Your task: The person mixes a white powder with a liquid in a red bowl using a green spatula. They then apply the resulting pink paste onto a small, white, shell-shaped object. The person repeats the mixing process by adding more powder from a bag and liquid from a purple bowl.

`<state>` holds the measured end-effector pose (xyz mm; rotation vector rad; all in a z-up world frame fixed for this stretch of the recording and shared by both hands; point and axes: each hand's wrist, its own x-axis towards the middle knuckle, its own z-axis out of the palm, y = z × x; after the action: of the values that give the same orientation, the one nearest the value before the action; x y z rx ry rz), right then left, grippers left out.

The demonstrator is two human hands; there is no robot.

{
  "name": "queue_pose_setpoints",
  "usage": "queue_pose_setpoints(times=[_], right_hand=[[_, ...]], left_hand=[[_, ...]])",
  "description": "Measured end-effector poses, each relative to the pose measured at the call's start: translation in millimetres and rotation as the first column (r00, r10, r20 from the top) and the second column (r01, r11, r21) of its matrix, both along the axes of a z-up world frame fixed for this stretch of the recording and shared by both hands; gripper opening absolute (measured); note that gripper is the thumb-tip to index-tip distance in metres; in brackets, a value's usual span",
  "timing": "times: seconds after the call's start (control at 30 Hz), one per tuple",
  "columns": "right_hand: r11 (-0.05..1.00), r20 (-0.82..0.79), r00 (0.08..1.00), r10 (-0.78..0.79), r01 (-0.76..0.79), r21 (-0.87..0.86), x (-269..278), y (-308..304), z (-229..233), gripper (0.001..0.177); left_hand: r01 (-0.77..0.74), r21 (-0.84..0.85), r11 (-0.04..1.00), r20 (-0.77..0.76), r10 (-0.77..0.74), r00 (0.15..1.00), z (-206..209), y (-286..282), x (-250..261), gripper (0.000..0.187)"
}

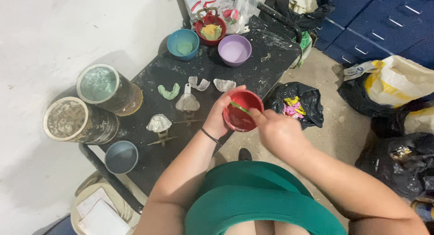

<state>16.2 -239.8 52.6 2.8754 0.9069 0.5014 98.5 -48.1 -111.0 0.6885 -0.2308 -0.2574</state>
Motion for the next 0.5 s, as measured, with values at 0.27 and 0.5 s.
queue_pose_setpoints(times=[0.27,0.5], right_hand=[[0.995,-0.014,1.000,0.028,-0.029,-0.097,-1.5,-4.6,1.6,0.022],[0.998,-0.039,0.999,0.019,-0.022,-0.066,-3.3,2.3,10.1,0.023]], left_hand=[[-0.110,0.057,0.992,-0.048,0.113,0.992,31.2,-4.1,-10.3,0.048],[-0.267,0.244,0.932,0.020,0.270,0.963,56.1,-2.7,-15.4,0.039]])
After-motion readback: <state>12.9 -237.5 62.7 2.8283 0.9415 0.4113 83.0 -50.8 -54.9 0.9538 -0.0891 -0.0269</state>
